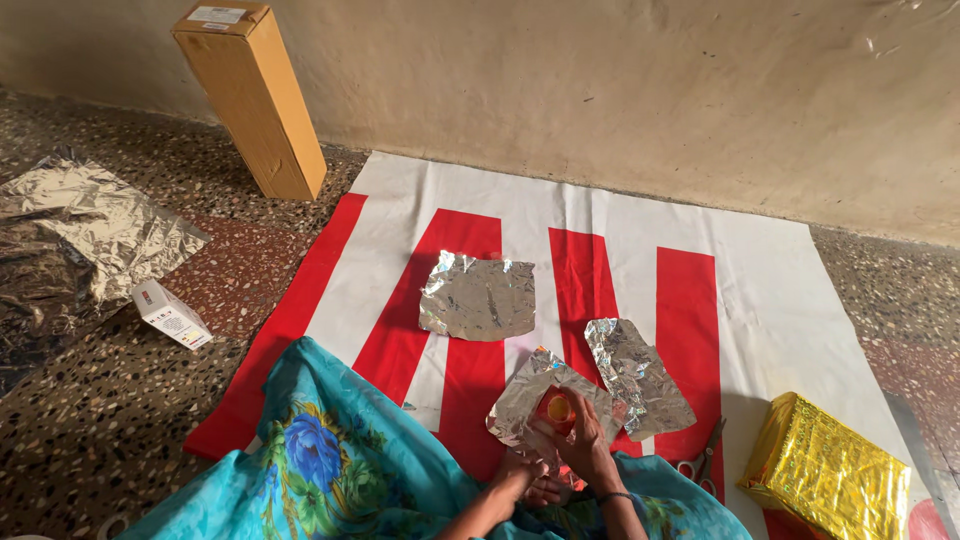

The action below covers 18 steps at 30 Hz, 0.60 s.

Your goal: The person wraps a small red box using shiny silver and purple wrapping paper. They fold the paper around the box, smooth the edges, and secure the folds by hand. A second person is visible nearby handling similar materials.

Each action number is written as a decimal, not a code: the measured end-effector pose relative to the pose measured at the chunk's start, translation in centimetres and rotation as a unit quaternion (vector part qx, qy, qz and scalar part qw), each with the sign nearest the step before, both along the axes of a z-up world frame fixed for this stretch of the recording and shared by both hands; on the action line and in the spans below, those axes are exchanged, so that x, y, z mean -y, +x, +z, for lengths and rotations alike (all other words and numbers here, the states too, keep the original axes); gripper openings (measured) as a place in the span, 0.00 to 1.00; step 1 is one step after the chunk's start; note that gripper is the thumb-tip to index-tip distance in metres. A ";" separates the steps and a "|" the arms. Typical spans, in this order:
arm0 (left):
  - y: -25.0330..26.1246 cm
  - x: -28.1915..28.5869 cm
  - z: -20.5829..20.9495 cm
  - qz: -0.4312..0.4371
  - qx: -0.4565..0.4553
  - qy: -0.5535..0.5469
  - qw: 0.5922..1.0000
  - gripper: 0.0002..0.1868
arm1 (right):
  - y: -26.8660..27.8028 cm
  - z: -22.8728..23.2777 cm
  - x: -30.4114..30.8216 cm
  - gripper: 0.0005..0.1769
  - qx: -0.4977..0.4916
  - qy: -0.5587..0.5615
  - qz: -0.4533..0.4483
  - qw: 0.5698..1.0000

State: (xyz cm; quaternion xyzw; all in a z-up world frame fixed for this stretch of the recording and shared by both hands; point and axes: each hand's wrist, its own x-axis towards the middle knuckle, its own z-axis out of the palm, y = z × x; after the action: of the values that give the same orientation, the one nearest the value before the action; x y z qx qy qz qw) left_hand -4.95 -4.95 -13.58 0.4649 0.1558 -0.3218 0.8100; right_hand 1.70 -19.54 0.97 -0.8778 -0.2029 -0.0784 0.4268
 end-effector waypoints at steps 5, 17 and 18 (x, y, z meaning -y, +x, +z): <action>0.3 -0.7 1.7 0.061 -0.083 0.054 0.993 0.30 | 0.0 -0.1 0.0 0.45 0.003 -0.016 -0.013 1.000; 3.6 -7.3 4.4 0.224 0.035 0.301 0.926 0.13 | -0.7 2.0 -1.2 0.44 -0.029 -0.025 -0.047 0.998; 3.7 -7.6 4.2 0.233 0.028 0.290 0.928 0.12 | -0.7 2.0 -1.2 0.44 -0.043 -0.027 -0.056 0.997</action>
State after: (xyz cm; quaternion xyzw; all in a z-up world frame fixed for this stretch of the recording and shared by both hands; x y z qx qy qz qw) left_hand -1.26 2.62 -9.35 0.6393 0.3234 -0.0516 0.6957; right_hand 0.96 -18.32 2.98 -0.9016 -0.1372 -0.0582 0.4060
